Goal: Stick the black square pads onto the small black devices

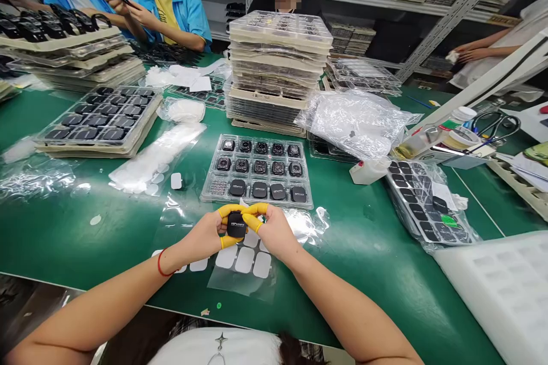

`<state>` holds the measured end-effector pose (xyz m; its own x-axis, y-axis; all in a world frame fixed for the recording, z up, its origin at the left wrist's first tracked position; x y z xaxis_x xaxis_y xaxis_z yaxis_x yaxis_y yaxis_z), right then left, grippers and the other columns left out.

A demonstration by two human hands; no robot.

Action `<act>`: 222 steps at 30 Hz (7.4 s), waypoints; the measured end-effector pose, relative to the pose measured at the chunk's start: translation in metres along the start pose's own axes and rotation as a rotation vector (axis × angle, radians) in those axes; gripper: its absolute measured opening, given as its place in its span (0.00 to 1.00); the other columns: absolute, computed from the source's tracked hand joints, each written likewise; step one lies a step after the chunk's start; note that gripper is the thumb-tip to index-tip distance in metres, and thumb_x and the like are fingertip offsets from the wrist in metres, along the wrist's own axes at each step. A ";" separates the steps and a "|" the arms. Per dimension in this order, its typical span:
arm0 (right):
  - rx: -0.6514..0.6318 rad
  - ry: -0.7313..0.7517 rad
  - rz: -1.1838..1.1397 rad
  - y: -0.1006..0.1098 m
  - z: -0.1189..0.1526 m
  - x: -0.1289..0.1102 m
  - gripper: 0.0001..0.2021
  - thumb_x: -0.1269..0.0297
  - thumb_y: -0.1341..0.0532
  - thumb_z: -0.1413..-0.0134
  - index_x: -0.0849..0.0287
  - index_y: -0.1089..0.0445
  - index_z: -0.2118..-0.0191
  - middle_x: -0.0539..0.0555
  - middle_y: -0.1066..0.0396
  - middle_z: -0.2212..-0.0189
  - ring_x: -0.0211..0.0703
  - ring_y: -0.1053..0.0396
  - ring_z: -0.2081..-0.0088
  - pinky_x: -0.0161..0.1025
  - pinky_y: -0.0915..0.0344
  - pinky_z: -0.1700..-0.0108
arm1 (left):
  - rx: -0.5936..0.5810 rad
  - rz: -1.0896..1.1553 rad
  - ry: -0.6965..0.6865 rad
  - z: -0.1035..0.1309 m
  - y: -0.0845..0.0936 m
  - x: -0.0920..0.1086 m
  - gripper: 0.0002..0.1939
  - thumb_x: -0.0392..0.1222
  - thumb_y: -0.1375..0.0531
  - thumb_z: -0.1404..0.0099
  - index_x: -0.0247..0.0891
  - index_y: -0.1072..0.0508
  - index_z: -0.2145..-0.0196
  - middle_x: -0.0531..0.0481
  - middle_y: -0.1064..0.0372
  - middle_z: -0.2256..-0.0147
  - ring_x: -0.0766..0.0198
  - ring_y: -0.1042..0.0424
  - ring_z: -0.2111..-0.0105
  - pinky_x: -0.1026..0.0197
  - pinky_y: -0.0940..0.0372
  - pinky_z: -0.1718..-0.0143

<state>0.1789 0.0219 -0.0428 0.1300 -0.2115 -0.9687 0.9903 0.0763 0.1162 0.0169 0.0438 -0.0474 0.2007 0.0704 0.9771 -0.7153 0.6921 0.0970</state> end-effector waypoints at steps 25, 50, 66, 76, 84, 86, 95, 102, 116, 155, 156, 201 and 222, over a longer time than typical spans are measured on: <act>0.040 0.210 0.358 -0.004 -0.010 -0.008 0.15 0.59 0.42 0.48 0.55 0.34 0.54 0.54 0.29 0.61 0.45 0.31 0.60 0.43 0.34 0.58 | 0.019 -0.043 0.009 -0.002 -0.001 -0.004 0.20 0.41 0.40 0.42 0.37 0.34 0.51 0.46 0.29 0.61 0.66 0.30 0.73 0.65 0.36 0.72; 0.030 0.356 0.817 -0.037 -0.108 -0.040 0.06 0.72 0.42 0.54 0.58 0.38 0.68 0.51 0.37 0.67 0.40 0.38 0.65 0.36 0.41 0.64 | 0.262 0.236 0.068 -0.013 0.033 -0.010 0.25 0.48 0.45 0.36 0.31 0.43 0.47 0.42 0.30 0.62 0.61 0.30 0.65 0.57 0.37 0.61; 0.016 0.413 0.598 -0.005 0.004 -0.021 0.03 0.68 0.42 0.49 0.56 0.32 0.71 0.52 0.33 0.68 0.44 0.37 0.63 0.47 0.41 0.56 | -0.052 0.208 -0.092 -0.002 -0.007 0.000 0.28 0.37 0.40 0.42 0.40 0.43 0.45 0.47 0.36 0.60 0.65 0.34 0.67 0.63 0.35 0.68; 0.154 0.404 1.036 0.014 0.007 0.029 0.14 0.73 0.44 0.50 0.59 0.32 0.56 0.60 0.31 0.58 0.52 0.37 0.57 0.47 0.42 0.57 | -0.357 0.283 0.028 0.011 -0.015 0.010 0.21 0.31 0.38 0.46 0.38 0.38 0.55 0.53 0.40 0.66 0.68 0.36 0.70 0.63 0.36 0.68; 0.058 0.375 0.702 0.000 -0.002 0.002 0.06 0.73 0.46 0.47 0.57 0.35 0.69 0.51 0.33 0.71 0.40 0.38 0.69 0.36 0.41 0.68 | -0.093 0.214 0.060 0.000 0.005 0.006 0.24 0.35 0.38 0.45 0.40 0.39 0.51 0.51 0.36 0.65 0.66 0.32 0.69 0.62 0.34 0.68; 0.070 0.475 0.599 0.000 0.009 -0.008 0.05 0.71 0.46 0.45 0.56 0.34 0.67 0.51 0.32 0.68 0.40 0.37 0.67 0.37 0.40 0.65 | -0.057 0.160 0.053 -0.002 0.006 0.003 0.26 0.36 0.38 0.45 0.40 0.40 0.49 0.50 0.34 0.65 0.64 0.31 0.69 0.61 0.33 0.67; 0.160 0.751 0.915 -0.024 0.014 -0.001 0.09 0.70 0.47 0.42 0.57 0.32 0.70 0.54 0.32 0.72 0.43 0.43 0.68 0.41 0.48 0.66 | 0.010 0.057 -0.014 0.001 -0.004 0.000 0.26 0.34 0.40 0.44 0.38 0.40 0.48 0.47 0.31 0.59 0.62 0.30 0.63 0.62 0.33 0.63; 0.249 0.553 0.859 -0.005 0.000 0.002 0.08 0.68 0.49 0.41 0.57 0.32 0.66 0.54 0.32 0.69 0.45 0.40 0.65 0.43 0.45 0.63 | 0.055 0.039 0.011 -0.001 -0.007 -0.005 0.24 0.35 0.39 0.44 0.38 0.38 0.49 0.49 0.30 0.63 0.61 0.29 0.65 0.60 0.31 0.64; 0.078 0.458 0.639 -0.006 0.007 0.003 0.06 0.69 0.41 0.47 0.54 0.28 0.66 0.53 0.29 0.65 0.46 0.36 0.61 0.46 0.42 0.58 | 0.212 0.447 0.030 -0.004 0.004 -0.001 0.27 0.42 0.37 0.42 0.41 0.43 0.47 0.44 0.34 0.52 0.61 0.30 0.58 0.65 0.33 0.64; 0.092 0.193 0.392 0.002 0.007 -0.001 0.05 0.65 0.43 0.49 0.56 0.30 0.67 0.53 0.30 0.67 0.45 0.34 0.63 0.46 0.38 0.57 | 0.045 -0.044 -0.024 0.000 -0.005 0.000 0.24 0.37 0.41 0.41 0.40 0.38 0.47 0.47 0.30 0.58 0.61 0.29 0.64 0.60 0.33 0.62; 0.122 0.265 0.488 0.002 0.009 -0.002 0.06 0.65 0.42 0.49 0.56 0.30 0.65 0.54 0.30 0.67 0.46 0.35 0.62 0.47 0.39 0.57 | 0.048 -0.035 -0.023 0.000 -0.006 0.000 0.24 0.37 0.41 0.42 0.39 0.38 0.47 0.47 0.30 0.58 0.61 0.29 0.64 0.60 0.33 0.62; -0.041 0.482 0.677 0.003 0.019 -0.011 0.07 0.71 0.45 0.45 0.55 0.31 0.69 0.52 0.31 0.68 0.43 0.36 0.64 0.42 0.40 0.60 | -0.068 0.111 -0.047 -0.005 -0.011 -0.006 0.29 0.39 0.38 0.44 0.43 0.42 0.46 0.49 0.35 0.60 0.63 0.34 0.68 0.63 0.36 0.68; 0.064 0.706 0.807 -0.010 0.012 -0.007 0.08 0.66 0.46 0.42 0.55 0.29 0.67 0.52 0.32 0.71 0.42 0.42 0.67 0.42 0.47 0.62 | -0.050 0.002 -0.093 -0.006 -0.003 -0.005 0.17 0.35 0.38 0.46 0.38 0.36 0.57 0.49 0.34 0.62 0.61 0.32 0.64 0.62 0.36 0.65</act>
<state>0.1684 0.0110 -0.0349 0.7096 0.4910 -0.5054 0.6277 -0.1143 0.7701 0.0227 0.0459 -0.0533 0.1345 0.0067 0.9909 -0.6812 0.7268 0.0876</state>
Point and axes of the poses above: each hand's wrist, its own z-axis away from the middle knuckle, its own y-axis out of the back of the hand, x = y × z, the point moved 2 cm from there along -z, towards the middle knuckle
